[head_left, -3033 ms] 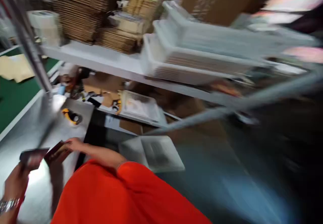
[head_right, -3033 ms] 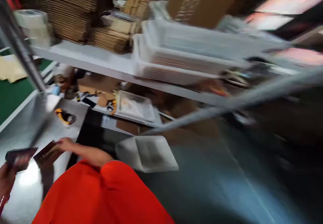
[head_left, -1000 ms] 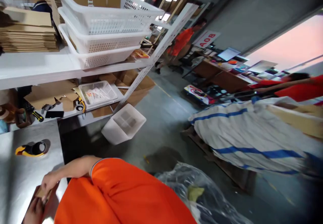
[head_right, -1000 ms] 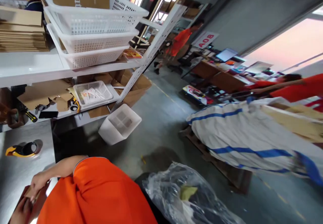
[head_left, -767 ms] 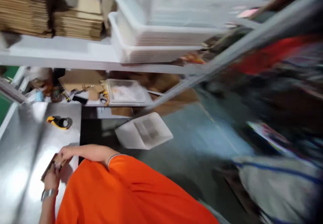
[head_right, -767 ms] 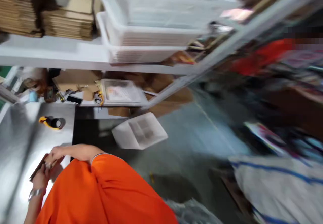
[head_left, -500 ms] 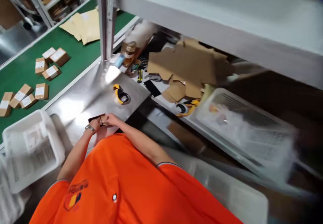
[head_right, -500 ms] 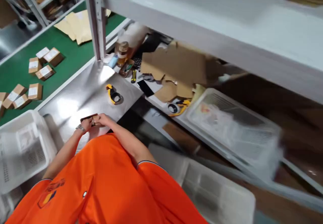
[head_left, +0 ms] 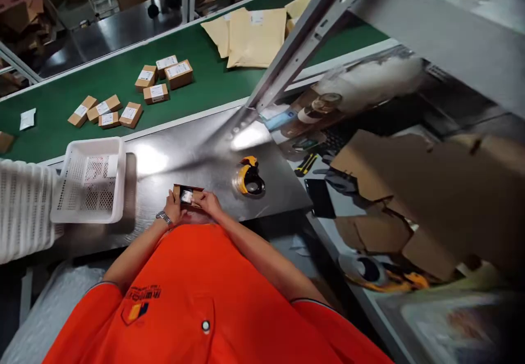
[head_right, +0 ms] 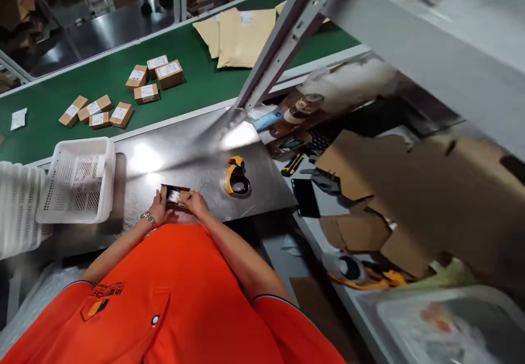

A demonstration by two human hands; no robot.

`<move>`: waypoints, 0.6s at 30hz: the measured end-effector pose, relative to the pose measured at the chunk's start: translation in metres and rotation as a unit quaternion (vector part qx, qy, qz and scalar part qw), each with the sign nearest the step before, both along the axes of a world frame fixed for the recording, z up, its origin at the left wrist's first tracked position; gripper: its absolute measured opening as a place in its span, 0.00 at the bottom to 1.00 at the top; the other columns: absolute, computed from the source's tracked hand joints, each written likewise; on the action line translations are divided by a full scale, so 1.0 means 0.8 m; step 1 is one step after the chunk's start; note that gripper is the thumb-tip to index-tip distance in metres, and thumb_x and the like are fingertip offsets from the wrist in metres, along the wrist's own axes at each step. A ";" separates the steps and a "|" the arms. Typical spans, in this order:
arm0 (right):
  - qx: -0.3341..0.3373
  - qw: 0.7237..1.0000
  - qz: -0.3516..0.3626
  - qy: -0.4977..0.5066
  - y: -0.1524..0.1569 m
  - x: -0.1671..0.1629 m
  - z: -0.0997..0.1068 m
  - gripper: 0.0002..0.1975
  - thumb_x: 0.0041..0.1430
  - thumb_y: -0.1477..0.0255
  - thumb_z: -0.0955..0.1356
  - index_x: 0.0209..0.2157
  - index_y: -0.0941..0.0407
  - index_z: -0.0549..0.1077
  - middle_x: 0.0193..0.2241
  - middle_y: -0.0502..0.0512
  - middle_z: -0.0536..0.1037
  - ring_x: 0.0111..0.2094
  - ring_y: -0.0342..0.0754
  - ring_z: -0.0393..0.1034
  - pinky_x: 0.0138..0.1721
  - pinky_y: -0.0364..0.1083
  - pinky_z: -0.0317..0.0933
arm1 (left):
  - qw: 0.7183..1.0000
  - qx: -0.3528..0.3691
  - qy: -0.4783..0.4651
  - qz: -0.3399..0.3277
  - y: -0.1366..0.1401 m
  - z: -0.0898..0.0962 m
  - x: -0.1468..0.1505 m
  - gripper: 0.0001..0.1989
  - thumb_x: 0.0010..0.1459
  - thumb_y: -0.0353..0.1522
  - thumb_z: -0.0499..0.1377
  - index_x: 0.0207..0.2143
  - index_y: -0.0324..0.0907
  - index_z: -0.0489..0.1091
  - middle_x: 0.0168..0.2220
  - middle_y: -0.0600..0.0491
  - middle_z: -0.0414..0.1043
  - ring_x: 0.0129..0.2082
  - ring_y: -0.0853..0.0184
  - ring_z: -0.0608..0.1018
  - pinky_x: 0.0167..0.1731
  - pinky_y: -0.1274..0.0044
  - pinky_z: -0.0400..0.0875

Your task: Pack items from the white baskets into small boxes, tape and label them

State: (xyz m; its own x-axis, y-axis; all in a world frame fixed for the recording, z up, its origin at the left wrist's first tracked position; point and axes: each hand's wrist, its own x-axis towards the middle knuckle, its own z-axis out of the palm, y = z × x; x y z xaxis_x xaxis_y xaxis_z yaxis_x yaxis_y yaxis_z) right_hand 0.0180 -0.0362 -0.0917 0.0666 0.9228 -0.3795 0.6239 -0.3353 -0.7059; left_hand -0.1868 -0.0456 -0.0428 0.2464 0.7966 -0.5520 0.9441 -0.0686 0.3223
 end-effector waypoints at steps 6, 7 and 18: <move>0.064 0.987 0.145 -0.042 -0.019 0.010 0.020 0.21 0.72 0.68 0.73 0.62 0.57 0.82 0.51 0.63 0.88 0.49 0.56 0.82 0.51 0.48 0.71 | 0.999 -0.005 0.045 -0.022 0.006 0.019 0.014 0.36 0.74 0.36 0.62 0.77 0.29 0.59 0.83 0.19 0.44 0.80 0.36 0.62 0.73 0.52 0.67; 0.069 0.982 0.172 -0.046 -0.018 0.011 0.025 0.25 0.73 0.68 0.72 0.68 0.56 0.79 0.55 0.64 0.87 0.52 0.57 0.82 0.53 0.49 0.72 | 0.999 -0.002 0.043 -0.019 0.004 0.020 0.014 0.35 0.75 0.36 0.61 0.76 0.28 0.59 0.82 0.18 0.45 0.80 0.36 0.63 0.72 0.54 0.67; 0.025 0.921 0.352 -0.165 0.030 -0.009 0.054 0.21 0.80 0.65 0.68 0.68 0.52 0.80 0.49 0.66 0.90 0.49 0.60 0.85 0.51 0.51 0.71 | 0.999 0.001 -0.028 0.039 -0.018 0.019 -0.002 0.41 0.74 0.30 0.60 0.82 0.29 0.48 0.83 0.22 0.48 0.82 0.47 0.63 0.76 0.63 0.66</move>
State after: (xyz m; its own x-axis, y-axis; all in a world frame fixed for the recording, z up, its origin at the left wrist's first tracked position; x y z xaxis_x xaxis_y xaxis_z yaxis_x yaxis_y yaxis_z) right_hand 0.0106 -0.0124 -0.0481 -0.4509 0.7970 -0.4018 0.8576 0.2620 -0.4426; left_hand -0.1882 -0.0599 -0.0279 0.2135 0.8155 -0.5379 0.9271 0.0045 0.3749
